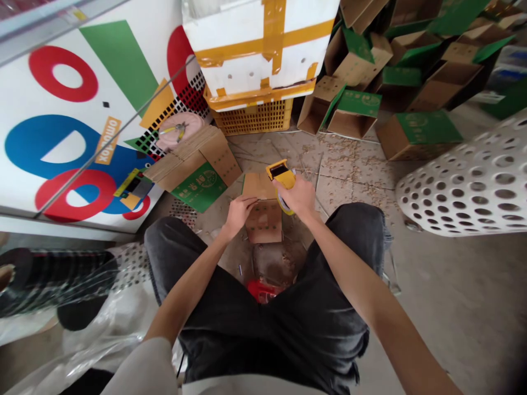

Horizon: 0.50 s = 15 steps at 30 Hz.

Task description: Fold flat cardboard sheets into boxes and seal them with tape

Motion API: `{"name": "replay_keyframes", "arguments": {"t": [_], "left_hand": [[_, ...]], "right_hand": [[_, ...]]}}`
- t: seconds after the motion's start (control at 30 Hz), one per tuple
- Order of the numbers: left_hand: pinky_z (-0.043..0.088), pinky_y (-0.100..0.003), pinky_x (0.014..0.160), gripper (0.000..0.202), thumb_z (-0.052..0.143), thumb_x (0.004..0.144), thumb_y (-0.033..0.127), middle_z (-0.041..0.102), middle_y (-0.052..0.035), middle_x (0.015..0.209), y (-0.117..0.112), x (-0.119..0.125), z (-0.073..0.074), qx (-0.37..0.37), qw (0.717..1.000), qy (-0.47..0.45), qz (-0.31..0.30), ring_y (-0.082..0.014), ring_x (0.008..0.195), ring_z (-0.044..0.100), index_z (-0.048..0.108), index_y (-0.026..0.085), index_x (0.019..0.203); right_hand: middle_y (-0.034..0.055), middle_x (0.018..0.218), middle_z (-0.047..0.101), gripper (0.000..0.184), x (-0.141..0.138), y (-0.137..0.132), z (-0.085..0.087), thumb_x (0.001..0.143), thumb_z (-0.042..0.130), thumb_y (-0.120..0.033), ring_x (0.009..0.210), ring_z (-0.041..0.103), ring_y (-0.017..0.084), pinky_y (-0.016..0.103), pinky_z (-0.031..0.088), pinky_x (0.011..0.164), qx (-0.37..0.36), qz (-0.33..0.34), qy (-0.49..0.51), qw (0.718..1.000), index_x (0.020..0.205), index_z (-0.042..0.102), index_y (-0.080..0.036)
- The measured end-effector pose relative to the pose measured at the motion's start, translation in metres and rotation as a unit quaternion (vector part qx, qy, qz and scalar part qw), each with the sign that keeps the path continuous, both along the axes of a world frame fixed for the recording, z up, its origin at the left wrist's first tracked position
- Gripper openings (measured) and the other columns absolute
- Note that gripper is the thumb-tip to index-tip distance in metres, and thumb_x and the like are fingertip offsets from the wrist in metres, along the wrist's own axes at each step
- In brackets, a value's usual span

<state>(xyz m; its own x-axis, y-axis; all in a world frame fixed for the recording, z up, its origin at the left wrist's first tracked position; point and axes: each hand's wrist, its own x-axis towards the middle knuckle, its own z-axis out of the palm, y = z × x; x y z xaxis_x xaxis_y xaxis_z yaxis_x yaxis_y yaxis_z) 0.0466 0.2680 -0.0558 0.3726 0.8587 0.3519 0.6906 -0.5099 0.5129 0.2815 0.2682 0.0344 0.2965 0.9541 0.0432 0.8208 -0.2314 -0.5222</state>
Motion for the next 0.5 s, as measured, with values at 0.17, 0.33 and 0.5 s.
{"name": "replay_keyframes", "arguments": {"t": [0.17,0.33,0.5], "left_hand": [[0.063,-0.046,0.1,0.02,0.067,0.1,0.016,0.083,-0.0092,0.111,0.001,0.005,-0.014,0.021,0.999,-0.046,0.015,-0.0262,0.104,0.079,0.086,0.022,0.1],[0.064,-0.045,0.095,0.018,0.069,0.099,0.017,0.082,-0.0087,0.111,0.002,0.007,-0.016,0.023,0.998,-0.05,0.023,-0.0256,0.101,0.077,0.086,0.024,0.1],[0.063,-0.044,0.09,0.018,0.069,0.1,0.018,0.082,-0.0082,0.109,0.003,0.009,-0.016,0.052,0.996,-0.067,0.027,-0.0252,0.097,0.075,0.086,0.023,0.1]], "right_hand": [[0.0204,0.099,0.077,0.07,-0.001,0.002,-0.003,0.089,0.061,-0.078,0.095,0.075,0.038,0.049,0.058,0.082,0.009,0.011,-0.014,1.0,0.115,0.071,-0.014],[0.0223,0.101,0.077,0.069,0.0,0.0,0.003,0.091,0.061,-0.076,0.098,0.075,0.039,0.049,0.057,0.084,-0.004,0.013,-0.004,1.0,0.118,0.07,-0.013],[0.0209,0.101,0.078,0.067,0.001,0.001,0.006,0.09,0.062,-0.076,0.097,0.075,0.038,0.049,0.057,0.084,-0.003,0.002,-0.009,1.0,0.116,0.07,-0.015]]}}
